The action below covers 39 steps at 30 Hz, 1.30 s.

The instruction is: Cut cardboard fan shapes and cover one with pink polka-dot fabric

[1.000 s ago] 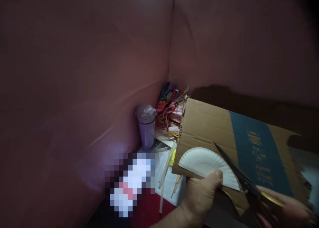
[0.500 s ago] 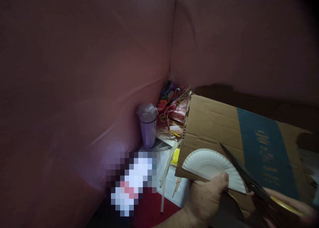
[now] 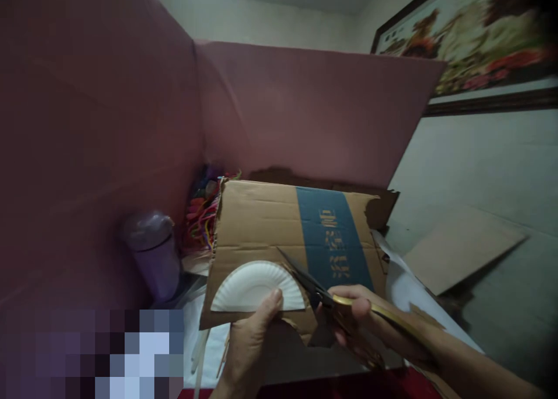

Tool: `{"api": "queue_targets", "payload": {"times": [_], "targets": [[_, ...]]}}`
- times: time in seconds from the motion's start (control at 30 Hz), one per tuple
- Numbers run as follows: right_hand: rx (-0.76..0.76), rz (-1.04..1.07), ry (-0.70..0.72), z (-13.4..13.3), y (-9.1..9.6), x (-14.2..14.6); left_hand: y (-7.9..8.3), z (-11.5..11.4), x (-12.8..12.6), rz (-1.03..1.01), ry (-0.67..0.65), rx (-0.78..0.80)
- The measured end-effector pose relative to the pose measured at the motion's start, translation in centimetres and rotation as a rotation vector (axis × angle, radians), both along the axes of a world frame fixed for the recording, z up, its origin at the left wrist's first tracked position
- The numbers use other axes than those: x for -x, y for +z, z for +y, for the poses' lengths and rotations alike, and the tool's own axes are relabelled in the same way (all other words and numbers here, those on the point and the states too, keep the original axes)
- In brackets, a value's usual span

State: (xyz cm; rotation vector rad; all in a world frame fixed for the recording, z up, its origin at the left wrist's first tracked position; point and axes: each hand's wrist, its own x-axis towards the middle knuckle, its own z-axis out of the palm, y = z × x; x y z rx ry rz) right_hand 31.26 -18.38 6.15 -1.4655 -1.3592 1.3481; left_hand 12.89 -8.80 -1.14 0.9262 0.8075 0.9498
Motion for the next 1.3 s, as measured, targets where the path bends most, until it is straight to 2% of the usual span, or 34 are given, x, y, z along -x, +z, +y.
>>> {"api": "queue_targets", "payload": {"times": [0.1,0.33,0.47,0.6,0.73,0.87,1.17,1.23,1.3], "targets": [[-0.012,0.040,0.014,-0.3,-0.3,0.1,0.0,0.4,-0.2,-0.007,0.025,-0.013],[-0.131,0.041,0.008,-0.5,-0.7,0.5,2.0,0.0,-0.5,-0.066,-0.011,-0.065],[-0.156,0.023,-0.013,-1.0,-0.4,0.8,2.8,-0.2,-0.1,-0.059,-0.070,-0.069],[-0.152,0.049,0.047,-1.3,0.2,0.6,3.6,-0.3,0.2,-0.066,-0.103,-0.062],[-0.200,0.049,0.111,-1.0,0.8,0.3,4.5,-0.3,0.4,-0.091,-0.082,-0.074],[-0.258,0.027,0.089,-0.4,0.5,0.1,5.4,-0.1,0.4,-0.123,-0.069,-0.078],[-0.202,-0.020,-0.031,0.4,0.0,1.5,5.6,1.2,1.1,-0.110,-0.123,-0.074],[-0.186,-0.001,-0.004,0.6,0.4,1.2,5.7,1.5,1.2,-0.091,-0.139,-0.070],[-0.136,0.017,0.105,0.9,1.2,0.5,5.9,1.8,1.4,-0.074,-0.138,-0.053]]}}
